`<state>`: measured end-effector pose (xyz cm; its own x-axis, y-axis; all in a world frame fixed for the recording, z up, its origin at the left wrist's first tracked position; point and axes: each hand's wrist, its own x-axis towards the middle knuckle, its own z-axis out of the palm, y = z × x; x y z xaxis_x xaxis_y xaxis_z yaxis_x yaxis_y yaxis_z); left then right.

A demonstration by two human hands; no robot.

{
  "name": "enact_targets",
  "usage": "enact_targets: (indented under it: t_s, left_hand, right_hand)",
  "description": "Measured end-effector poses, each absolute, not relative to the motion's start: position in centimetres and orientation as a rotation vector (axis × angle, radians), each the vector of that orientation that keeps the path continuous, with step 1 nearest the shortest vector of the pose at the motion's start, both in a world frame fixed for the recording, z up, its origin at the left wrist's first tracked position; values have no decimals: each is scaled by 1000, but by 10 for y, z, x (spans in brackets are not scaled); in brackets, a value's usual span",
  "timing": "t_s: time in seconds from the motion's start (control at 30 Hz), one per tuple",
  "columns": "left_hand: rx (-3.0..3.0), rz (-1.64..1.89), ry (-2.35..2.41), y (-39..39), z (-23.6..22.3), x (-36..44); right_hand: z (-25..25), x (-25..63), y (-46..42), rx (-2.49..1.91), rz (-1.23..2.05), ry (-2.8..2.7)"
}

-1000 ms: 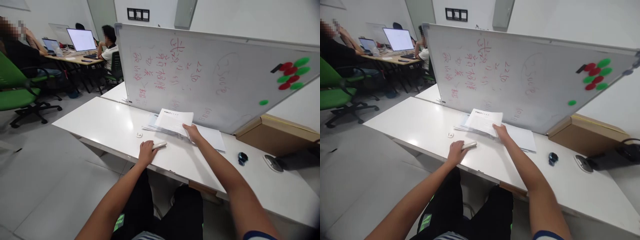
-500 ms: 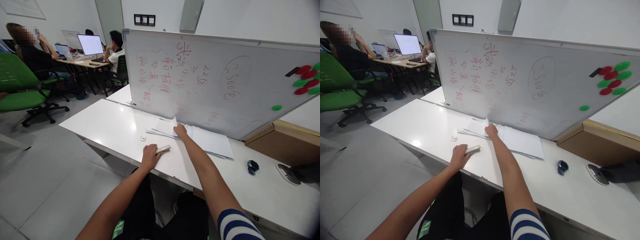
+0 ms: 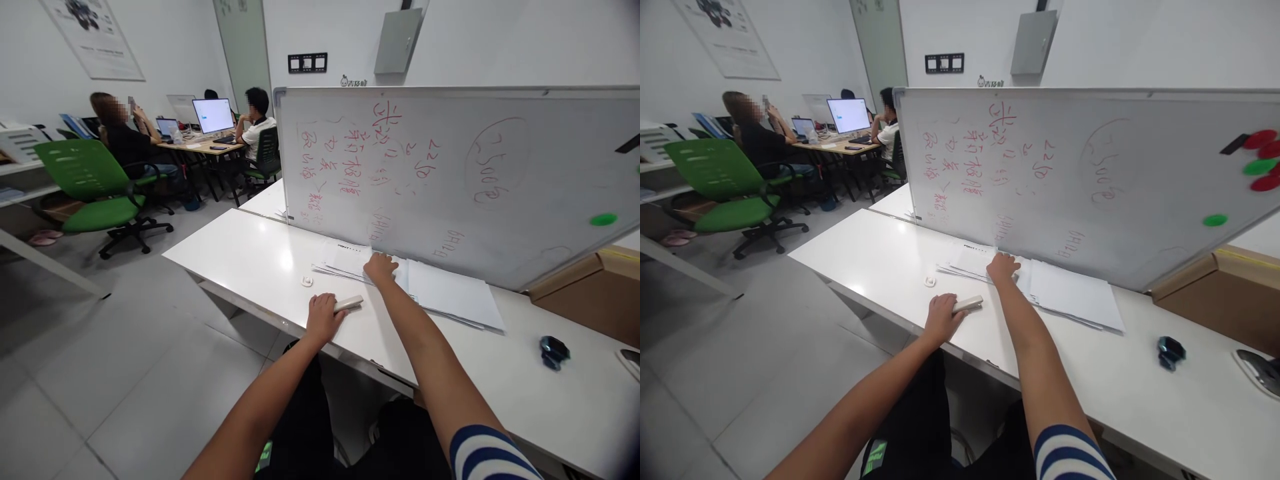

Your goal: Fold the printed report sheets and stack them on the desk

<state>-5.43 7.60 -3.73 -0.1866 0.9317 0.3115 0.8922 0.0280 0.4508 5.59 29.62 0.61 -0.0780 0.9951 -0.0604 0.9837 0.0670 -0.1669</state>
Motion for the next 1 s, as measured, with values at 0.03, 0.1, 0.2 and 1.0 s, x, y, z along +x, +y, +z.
enact_targets:
  t_s: [0.03, 0.1, 0.2, 1.0]
  left_hand:
    - [1956, 874, 2201, 76, -37, -54]
    - [1955, 881, 2204, 76, -38, -55]
    - [1989, 885, 2203, 76, -38, -56]
    - [2008, 1092, 2135, 81, -47, -62]
  right_hand:
    - [6, 58, 294, -2066, 183, -2179]
    - [6, 64, 290, -1989, 61, -2046]
    - [3, 89, 284, -1827, -12, -1984]
    - [-70, 269, 193, -1654, -288, -2107]
